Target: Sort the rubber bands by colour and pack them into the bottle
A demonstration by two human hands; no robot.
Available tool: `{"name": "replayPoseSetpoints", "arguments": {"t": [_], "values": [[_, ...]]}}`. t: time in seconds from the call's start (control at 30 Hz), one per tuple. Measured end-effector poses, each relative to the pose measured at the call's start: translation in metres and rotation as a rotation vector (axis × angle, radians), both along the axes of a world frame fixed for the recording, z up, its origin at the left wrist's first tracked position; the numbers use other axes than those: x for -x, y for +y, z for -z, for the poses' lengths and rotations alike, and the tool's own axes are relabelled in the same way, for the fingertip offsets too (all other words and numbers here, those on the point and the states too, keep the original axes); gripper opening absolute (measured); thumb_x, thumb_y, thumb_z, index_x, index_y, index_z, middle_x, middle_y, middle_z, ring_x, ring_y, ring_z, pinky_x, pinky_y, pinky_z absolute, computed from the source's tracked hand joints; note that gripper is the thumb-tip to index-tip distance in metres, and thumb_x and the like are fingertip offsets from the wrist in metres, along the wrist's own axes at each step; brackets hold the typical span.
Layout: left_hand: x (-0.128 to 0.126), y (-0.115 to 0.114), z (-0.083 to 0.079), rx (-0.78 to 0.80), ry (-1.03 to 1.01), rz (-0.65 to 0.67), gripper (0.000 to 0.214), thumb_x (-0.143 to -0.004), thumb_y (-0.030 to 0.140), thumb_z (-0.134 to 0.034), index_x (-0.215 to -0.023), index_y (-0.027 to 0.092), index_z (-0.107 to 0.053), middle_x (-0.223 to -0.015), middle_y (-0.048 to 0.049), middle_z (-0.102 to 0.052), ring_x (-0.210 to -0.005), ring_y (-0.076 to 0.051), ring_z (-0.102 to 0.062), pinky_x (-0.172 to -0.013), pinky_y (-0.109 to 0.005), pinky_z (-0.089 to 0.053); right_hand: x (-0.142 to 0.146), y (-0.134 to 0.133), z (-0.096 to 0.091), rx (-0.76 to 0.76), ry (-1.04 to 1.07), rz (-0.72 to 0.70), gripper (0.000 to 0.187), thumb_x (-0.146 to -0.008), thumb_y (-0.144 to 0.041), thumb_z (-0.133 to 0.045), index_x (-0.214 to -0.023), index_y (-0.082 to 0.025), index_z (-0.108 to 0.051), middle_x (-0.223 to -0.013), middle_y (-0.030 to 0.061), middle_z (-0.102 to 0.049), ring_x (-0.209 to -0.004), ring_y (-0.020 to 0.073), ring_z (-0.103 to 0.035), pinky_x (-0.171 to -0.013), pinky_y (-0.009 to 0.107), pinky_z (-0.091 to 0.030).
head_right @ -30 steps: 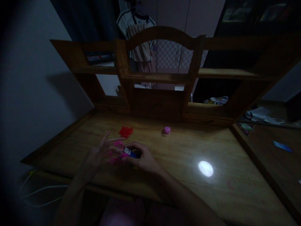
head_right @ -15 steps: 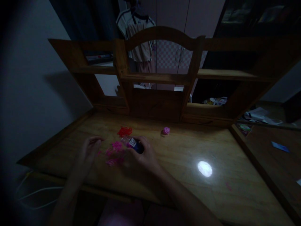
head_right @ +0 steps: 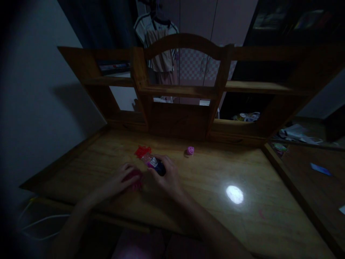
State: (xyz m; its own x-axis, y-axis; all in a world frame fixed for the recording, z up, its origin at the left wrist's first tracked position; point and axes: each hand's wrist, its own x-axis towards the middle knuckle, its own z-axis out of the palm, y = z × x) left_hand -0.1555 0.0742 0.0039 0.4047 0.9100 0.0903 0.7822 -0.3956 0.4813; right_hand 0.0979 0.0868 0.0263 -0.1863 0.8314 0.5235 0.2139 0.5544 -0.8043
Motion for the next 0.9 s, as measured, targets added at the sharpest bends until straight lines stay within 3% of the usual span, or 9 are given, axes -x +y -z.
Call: {"name": "replayPoseSetpoints", "arguments": {"t": [0.1,0.2,0.33,0.63,0.9], "values": [[0.004,-0.007,-0.004,0.073,0.01,0.027,0.04,-0.079,0.033,-0.064,-0.117,0.025,-0.056,-0.123,-0.0057,-0.05,-0.114,-0.023,-0.051,-0.099,-0.036,-0.044,0.0,-0.001,-0.001,-0.009,-0.014,-0.016,0.038,-0.083,-0.025,-0.068,-0.119,-0.024,-0.06,-0.113,0.005,-0.065,-0.105,0.0208,-0.06,-0.092,0.037,-0.048],[0.008,-0.009,-0.003,0.094,0.031,0.075,0.042,-0.075,0.023,-0.063,-0.116,0.023,-0.056,-0.119,-0.0064,-0.052,-0.112,-0.023,-0.051,-0.097,-0.034,-0.044,-0.001,-0.002,-0.001,-0.019,-0.031,-0.035,0.038,-0.084,-0.026,-0.068,-0.121,-0.024,-0.059,-0.114,0.0052,-0.065,-0.105,0.0207,-0.06,-0.092,0.036,-0.048],[0.005,-0.006,-0.001,0.09,0.019,0.049,0.033,-0.076,0.017,-0.056,-0.108,0.023,-0.06,-0.111,-0.0056,-0.055,-0.103,-0.021,-0.055,-0.09,-0.032,-0.046,0.0,-0.002,-0.002,-0.035,-0.042,-0.05,0.037,-0.085,-0.027,-0.067,-0.121,-0.023,-0.059,-0.113,0.0056,-0.064,-0.106,0.0203,-0.06,-0.093,0.036,-0.047],[-0.002,0.003,-0.004,0.134,-0.036,0.049,0.012,-0.081,0.023,-0.055,-0.088,0.021,-0.064,-0.095,-0.0045,-0.06,-0.088,-0.02,-0.058,-0.077,-0.031,-0.046,-0.001,-0.003,-0.001,-0.057,-0.092,-0.087,0.035,-0.088,-0.028,-0.062,-0.122,-0.022,-0.058,-0.114,0.0083,-0.063,-0.106,0.0229,-0.058,-0.093,0.039,-0.047],[0.004,0.005,-0.007,0.158,-0.09,0.041,0.015,-0.084,0.027,-0.054,-0.091,0.019,-0.066,-0.091,-0.0046,-0.062,-0.086,-0.019,-0.059,-0.076,-0.03,-0.047,-0.001,-0.004,0.0,-0.079,-0.166,-0.123,0.036,-0.089,-0.029,-0.061,-0.123,-0.022,-0.056,-0.114,0.0087,-0.062,-0.105,0.0228,-0.058,-0.092,0.038,-0.047]]}}
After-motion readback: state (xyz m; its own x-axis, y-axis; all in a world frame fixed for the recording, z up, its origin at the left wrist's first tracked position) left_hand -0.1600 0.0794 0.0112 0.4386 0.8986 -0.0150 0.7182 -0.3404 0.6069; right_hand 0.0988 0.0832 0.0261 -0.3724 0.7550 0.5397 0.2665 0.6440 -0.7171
